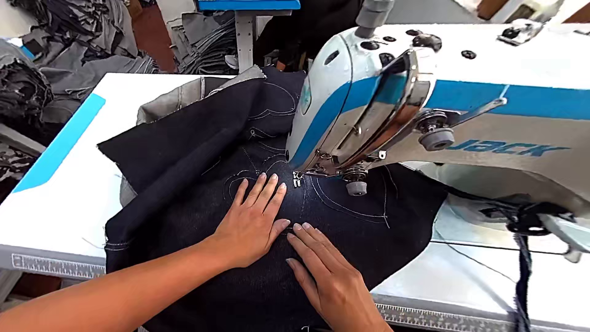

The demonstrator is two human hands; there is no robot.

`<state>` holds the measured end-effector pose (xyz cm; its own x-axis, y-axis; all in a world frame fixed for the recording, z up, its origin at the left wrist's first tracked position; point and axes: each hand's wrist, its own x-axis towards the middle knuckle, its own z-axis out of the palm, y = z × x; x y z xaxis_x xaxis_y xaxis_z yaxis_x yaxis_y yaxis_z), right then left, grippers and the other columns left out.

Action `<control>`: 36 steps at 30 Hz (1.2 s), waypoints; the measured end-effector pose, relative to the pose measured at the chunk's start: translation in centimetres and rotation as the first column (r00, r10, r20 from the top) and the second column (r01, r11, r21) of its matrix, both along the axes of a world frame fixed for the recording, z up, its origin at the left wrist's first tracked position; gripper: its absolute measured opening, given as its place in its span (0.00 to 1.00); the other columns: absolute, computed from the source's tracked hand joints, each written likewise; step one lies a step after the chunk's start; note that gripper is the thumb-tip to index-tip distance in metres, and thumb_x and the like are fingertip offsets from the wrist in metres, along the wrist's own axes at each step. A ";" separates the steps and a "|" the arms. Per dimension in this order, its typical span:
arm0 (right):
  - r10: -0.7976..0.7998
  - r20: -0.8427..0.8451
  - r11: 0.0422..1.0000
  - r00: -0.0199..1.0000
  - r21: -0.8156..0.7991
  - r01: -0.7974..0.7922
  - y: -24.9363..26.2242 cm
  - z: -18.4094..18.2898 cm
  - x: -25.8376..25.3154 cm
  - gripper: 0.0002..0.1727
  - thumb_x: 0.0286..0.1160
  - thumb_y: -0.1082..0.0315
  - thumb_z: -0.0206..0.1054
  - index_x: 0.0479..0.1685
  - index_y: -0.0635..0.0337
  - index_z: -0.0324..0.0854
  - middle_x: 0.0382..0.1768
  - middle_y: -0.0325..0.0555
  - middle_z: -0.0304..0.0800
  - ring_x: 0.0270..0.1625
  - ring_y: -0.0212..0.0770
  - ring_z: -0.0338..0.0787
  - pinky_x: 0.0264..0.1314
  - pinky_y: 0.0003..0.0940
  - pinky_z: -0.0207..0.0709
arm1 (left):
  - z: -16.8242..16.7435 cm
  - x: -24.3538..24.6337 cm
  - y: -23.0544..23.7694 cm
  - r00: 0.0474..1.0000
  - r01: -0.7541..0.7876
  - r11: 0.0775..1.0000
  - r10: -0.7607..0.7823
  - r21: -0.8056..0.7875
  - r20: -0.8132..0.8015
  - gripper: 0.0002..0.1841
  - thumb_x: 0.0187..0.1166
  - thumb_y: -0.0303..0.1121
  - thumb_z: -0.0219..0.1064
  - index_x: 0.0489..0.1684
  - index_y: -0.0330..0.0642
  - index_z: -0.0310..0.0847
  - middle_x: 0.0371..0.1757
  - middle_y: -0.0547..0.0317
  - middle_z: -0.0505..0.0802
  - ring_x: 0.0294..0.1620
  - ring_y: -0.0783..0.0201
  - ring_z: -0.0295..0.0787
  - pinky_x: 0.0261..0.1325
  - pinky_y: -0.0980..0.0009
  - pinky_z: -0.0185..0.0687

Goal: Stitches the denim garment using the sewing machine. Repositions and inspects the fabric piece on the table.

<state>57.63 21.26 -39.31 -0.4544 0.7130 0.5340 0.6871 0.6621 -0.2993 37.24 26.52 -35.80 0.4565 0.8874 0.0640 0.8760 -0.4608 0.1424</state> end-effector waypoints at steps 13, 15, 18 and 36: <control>0.002 0.065 0.999 0.998 -0.043 0.001 5.3 1.0 1.7 0.22 0.87 0.60 0.55 0.67 0.60 0.87 0.72 0.45 0.88 0.79 0.46 0.83 0.83 0.42 0.74 | 1.1 1.6 3.8 0.989 -0.141 0.985 0.145 -0.095 0.037 0.33 0.94 0.51 0.38 0.93 0.38 0.54 0.95 0.43 0.57 0.97 0.44 0.38 0.92 0.37 0.28; -0.004 0.066 1.000 0.998 -0.028 0.006 5.8 1.0 1.9 0.21 0.87 0.61 0.55 0.67 0.61 0.87 0.71 0.46 0.89 0.78 0.46 0.83 0.82 0.40 0.75 | 1.3 1.7 4.5 0.987 -0.156 0.982 0.161 -0.109 0.032 0.33 0.95 0.50 0.38 0.93 0.38 0.54 0.95 0.43 0.55 0.97 0.44 0.37 0.92 0.37 0.27; -0.021 0.058 1.000 0.998 -0.018 0.022 6.1 1.1 2.0 0.21 0.87 0.61 0.56 0.66 0.60 0.87 0.71 0.46 0.89 0.78 0.46 0.84 0.80 0.38 0.76 | 1.2 1.9 4.9 0.984 -0.172 0.980 0.176 -0.104 0.031 0.33 0.94 0.50 0.38 0.93 0.39 0.54 0.96 0.44 0.54 0.97 0.44 0.37 0.92 0.37 0.28; -0.054 0.037 0.999 0.998 -0.006 0.054 6.7 0.7 1.7 0.21 0.86 0.61 0.56 0.64 0.61 0.89 0.69 0.47 0.90 0.76 0.48 0.86 0.78 0.41 0.78 | 0.9 1.3 6.6 0.984 -0.156 0.984 0.162 -0.081 0.078 0.33 0.94 0.50 0.38 0.91 0.39 0.57 0.96 0.45 0.54 0.97 0.46 0.39 0.93 0.38 0.28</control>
<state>59.36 27.94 -38.64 -0.4340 0.7407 0.5129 0.7325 0.6215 -0.2777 38.56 33.13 -34.88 0.3050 0.9520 0.0274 0.9206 -0.3021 0.2476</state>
